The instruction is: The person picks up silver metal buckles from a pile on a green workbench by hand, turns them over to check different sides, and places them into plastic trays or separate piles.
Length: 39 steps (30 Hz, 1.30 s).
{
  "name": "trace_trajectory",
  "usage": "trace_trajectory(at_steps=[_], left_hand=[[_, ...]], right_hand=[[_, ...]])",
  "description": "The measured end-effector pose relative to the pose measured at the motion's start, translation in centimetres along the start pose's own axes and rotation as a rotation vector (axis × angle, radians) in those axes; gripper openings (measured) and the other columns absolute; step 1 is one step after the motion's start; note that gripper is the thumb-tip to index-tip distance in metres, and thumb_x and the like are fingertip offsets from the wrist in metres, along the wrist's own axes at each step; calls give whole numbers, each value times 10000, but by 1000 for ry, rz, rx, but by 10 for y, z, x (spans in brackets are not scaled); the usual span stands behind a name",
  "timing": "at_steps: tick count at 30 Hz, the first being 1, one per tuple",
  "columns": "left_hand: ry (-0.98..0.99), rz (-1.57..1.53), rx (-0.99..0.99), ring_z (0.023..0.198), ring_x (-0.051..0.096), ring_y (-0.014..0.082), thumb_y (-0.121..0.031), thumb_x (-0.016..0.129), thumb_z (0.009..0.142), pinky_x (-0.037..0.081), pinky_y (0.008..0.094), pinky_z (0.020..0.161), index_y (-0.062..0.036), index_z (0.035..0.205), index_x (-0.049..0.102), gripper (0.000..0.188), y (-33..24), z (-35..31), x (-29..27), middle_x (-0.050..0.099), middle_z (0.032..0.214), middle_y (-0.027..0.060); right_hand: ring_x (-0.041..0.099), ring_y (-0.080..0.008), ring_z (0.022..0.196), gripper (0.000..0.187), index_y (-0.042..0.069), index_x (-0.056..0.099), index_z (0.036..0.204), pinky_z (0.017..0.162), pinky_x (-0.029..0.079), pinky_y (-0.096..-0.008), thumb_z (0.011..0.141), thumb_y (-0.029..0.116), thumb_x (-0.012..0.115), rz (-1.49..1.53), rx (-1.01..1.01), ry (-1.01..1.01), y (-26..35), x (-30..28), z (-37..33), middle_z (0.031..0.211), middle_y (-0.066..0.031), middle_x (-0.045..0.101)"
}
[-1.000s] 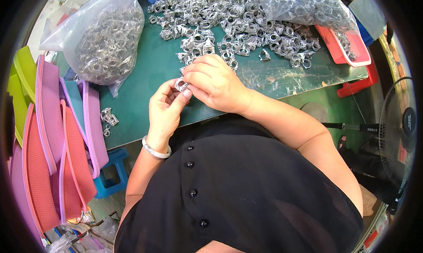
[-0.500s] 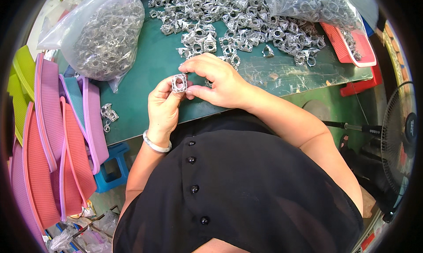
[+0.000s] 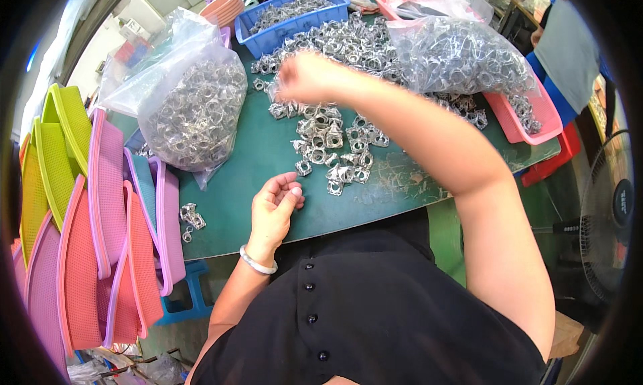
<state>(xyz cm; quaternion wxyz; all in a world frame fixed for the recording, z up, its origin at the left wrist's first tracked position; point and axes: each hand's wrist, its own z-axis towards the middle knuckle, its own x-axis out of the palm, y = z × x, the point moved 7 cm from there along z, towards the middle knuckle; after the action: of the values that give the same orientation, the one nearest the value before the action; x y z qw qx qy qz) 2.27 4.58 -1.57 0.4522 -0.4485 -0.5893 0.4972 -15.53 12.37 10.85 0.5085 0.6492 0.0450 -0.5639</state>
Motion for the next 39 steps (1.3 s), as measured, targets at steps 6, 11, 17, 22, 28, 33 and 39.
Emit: trace_trajectory(at_steps=[6,11,17,22,28,33,39], left_hand=[[22,75,-17,722,550,92,-23,567,825,481,225,649,44,1123,499,313,-3,3,3,558,903,48],[-79,354,52,658,526,74,-23,596,798,474,206,582,49,1130,494,355,-8,4,-9,549,914,64],[-139,867,361,557,480,120,-124,693,708,431,252,550,-11,1061,562,394,-41,17,8,533,846,80],[-85,895,357,621,502,126,-79,673,720,434,245,585,-5,988,591,289,-34,28,11,537,848,66],[44,-4,167,836,546,117,-10,584,816,454,244,774,-1,1121,519,312,-28,17,-2,570,992,39],[168,-204,179,890,560,135,-31,581,833,466,268,802,11,1178,484,362,-34,10,4,579,1022,66],[194,-281,200,896,564,145,-24,567,839,464,268,807,24,1209,458,388,-36,8,10,582,1028,81]], right_hand=[[615,-187,771,738,-107,405,1228,682,493,-324,719,322,723,348,182,-289,-36,-59,94,951,-180,610],[622,-199,805,527,-42,541,1127,734,490,-314,746,293,683,184,-54,-42,-23,-13,42,933,-155,633],[614,-169,852,369,-25,555,1097,758,490,-296,807,189,632,82,-131,84,-13,19,-43,944,-127,642],[589,-134,778,320,-9,584,1062,679,481,-277,787,142,645,139,-143,-26,-7,21,-87,873,-92,637],[572,-125,646,245,11,602,1010,590,463,-260,775,76,622,373,-167,-156,-4,33,-117,756,-93,619],[568,-113,740,308,19,565,1098,629,449,-243,791,5,589,518,-189,-116,9,46,-123,916,-66,623],[576,-106,732,292,18,565,1093,626,443,-236,802,5,584,565,-211,-125,14,52,-124,871,-52,628]])
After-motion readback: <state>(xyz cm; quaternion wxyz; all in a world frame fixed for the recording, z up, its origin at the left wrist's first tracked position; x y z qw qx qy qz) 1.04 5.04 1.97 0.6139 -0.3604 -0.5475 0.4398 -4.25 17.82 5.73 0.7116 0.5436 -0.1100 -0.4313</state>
